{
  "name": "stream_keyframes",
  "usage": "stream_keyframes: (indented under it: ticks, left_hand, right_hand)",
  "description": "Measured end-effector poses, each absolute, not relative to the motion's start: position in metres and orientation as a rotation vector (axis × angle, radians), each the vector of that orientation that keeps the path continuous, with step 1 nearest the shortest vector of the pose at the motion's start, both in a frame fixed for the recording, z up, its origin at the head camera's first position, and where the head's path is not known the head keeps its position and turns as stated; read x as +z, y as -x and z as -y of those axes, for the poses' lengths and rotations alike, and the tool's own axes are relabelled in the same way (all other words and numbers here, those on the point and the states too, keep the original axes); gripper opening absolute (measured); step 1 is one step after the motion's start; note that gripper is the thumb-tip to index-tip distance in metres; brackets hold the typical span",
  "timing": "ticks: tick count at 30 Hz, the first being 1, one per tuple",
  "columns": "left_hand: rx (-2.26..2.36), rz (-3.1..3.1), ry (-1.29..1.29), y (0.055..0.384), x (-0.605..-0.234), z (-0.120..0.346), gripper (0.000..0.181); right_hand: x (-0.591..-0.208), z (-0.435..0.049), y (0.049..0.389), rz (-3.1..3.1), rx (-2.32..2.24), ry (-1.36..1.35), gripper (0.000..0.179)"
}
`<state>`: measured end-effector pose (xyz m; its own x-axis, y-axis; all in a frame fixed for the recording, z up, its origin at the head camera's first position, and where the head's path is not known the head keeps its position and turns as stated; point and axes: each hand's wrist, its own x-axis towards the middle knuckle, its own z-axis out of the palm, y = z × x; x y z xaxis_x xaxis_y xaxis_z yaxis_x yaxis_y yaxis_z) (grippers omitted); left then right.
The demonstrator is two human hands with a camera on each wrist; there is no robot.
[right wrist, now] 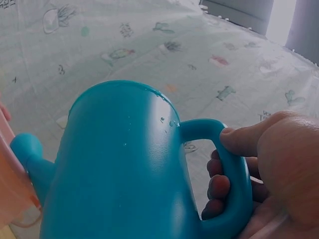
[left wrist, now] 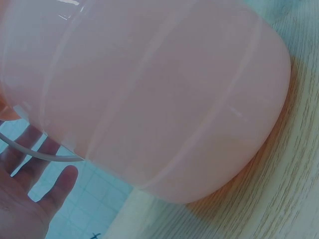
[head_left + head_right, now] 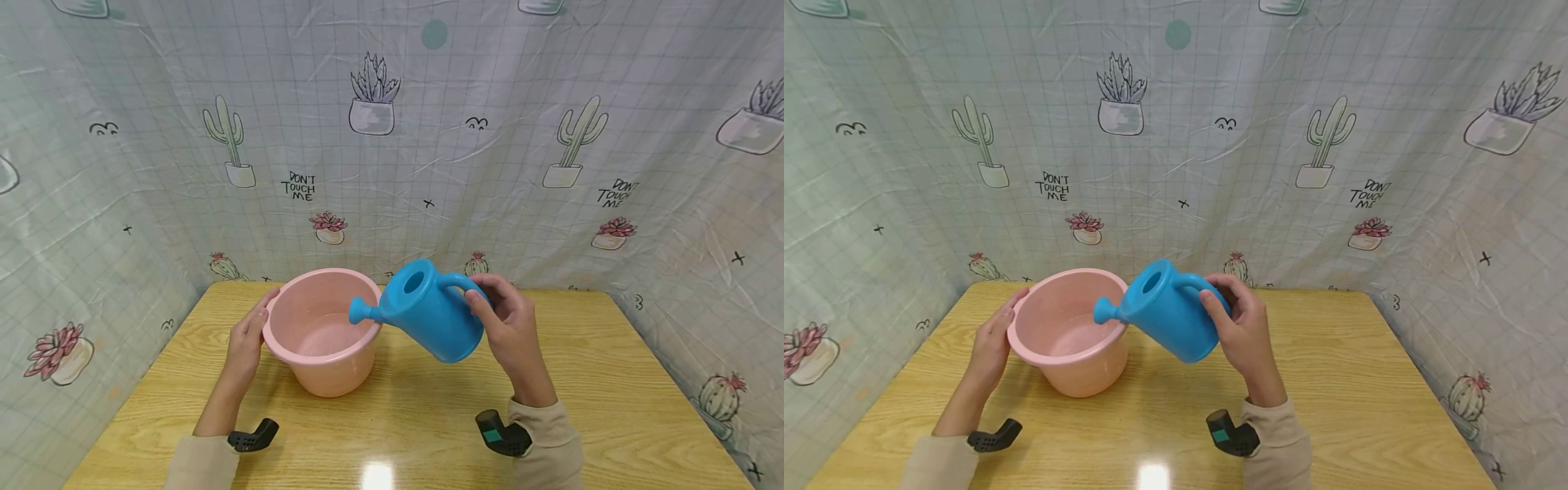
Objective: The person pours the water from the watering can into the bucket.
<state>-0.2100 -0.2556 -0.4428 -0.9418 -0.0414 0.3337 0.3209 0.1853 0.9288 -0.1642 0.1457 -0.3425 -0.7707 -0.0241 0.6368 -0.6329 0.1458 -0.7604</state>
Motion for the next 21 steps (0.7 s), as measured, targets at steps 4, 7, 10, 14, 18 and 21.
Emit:
stream_keyframes:
  ticks: [4, 7, 10, 14, 18, 21]
  left_hand:
    - [-1.817, 2.180, 0.268, 0.2098, -0.4425, 0.2555, 0.049]
    - [-1.816, 2.180, 0.270, 0.2097, -0.4422, 0.2554, 0.048]
    - [-1.815, 2.181, 0.273, 0.2095, -0.4421, 0.2552, 0.048]
    - [-1.813, 2.182, 0.274, 0.2095, -0.4425, 0.2551, 0.048]
    - [-1.812, 2.180, 0.269, 0.2097, -0.4431, 0.2553, 0.048]
    - [-1.813, 2.177, 0.266, 0.2100, -0.4434, 0.2555, 0.049]
  right_hand:
    - [-0.3421, -0.1456, 0.1641, 1.958, 1.673, -0.613, 0.021]
    - [-0.3420, -0.1457, 0.1639, 1.971, 1.681, -0.596, 0.021]
    - [-0.3416, -0.1457, 0.1638, 1.974, 1.697, -0.585, 0.022]
    - [-0.3411, -0.1459, 0.1636, 1.966, 1.729, -0.573, 0.023]
    - [-0.3409, -0.1464, 0.1633, 1.953, 1.762, -0.571, 0.024]
    - [-0.3409, -0.1468, 0.1632, 1.950, 1.766, -0.572, 0.025]
